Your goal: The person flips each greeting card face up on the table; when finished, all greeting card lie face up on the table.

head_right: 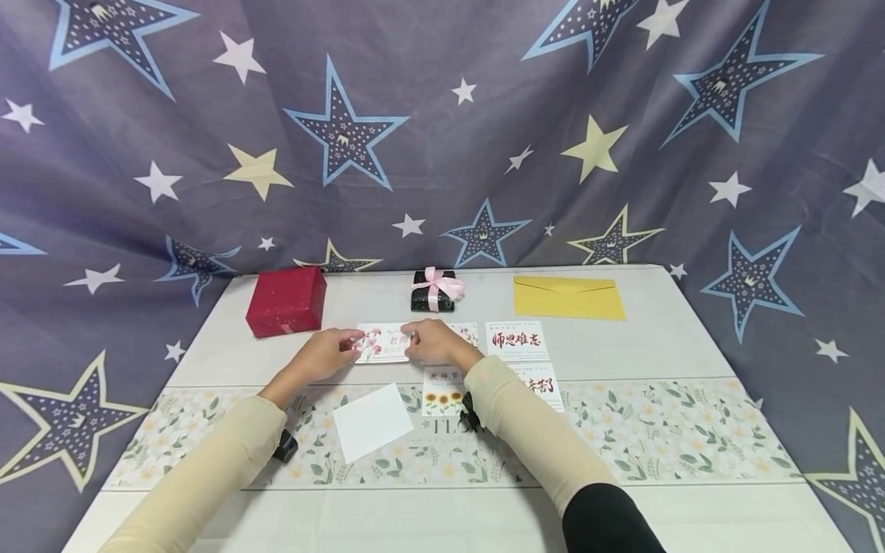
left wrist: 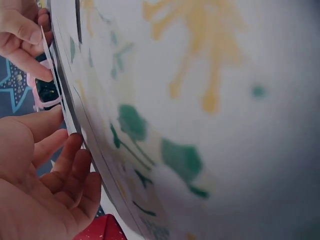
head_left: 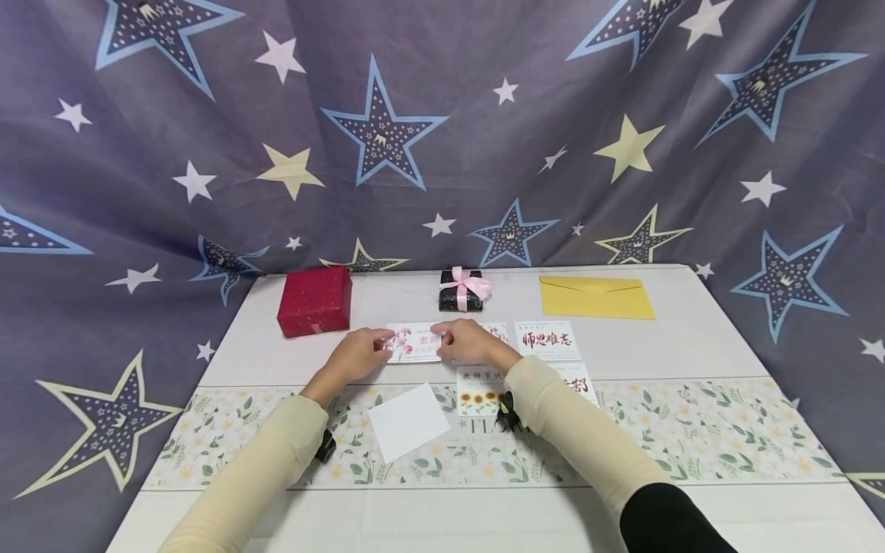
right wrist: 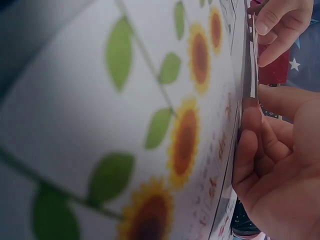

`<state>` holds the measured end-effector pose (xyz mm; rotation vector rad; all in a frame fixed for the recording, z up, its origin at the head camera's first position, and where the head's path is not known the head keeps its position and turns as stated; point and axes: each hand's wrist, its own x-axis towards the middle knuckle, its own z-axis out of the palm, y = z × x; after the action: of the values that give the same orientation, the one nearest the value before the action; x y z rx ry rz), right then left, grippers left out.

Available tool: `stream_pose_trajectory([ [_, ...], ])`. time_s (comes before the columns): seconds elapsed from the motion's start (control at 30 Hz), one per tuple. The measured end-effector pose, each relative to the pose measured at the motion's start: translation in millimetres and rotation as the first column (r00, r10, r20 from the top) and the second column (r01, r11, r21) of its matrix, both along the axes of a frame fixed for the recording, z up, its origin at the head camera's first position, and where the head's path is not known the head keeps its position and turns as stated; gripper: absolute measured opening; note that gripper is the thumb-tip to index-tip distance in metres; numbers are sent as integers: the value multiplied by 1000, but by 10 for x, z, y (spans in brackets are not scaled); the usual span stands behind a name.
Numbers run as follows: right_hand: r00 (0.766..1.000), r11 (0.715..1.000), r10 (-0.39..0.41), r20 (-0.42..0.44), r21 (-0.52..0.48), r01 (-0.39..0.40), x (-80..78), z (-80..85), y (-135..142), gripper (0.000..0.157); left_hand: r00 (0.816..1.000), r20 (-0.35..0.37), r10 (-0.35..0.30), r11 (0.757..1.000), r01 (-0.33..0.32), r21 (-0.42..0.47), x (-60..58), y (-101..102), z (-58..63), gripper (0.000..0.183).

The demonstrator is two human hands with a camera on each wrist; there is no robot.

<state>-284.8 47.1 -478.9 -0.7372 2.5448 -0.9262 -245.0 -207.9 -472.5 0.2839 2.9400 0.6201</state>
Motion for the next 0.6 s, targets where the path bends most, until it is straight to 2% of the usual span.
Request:
stream_pose_trajectory([
  [0.27, 1000, 999, 4, -14, 50, -3, 7, 5, -1, 53, 1000, 15, -9, 999, 10, -37, 16, 58, 45, 46],
  [0.6, 997, 994, 37, -60, 105, -31, 25, 11, -17, 55, 1000, 8, -15, 997, 15, -82, 13, 87, 19, 44],
])
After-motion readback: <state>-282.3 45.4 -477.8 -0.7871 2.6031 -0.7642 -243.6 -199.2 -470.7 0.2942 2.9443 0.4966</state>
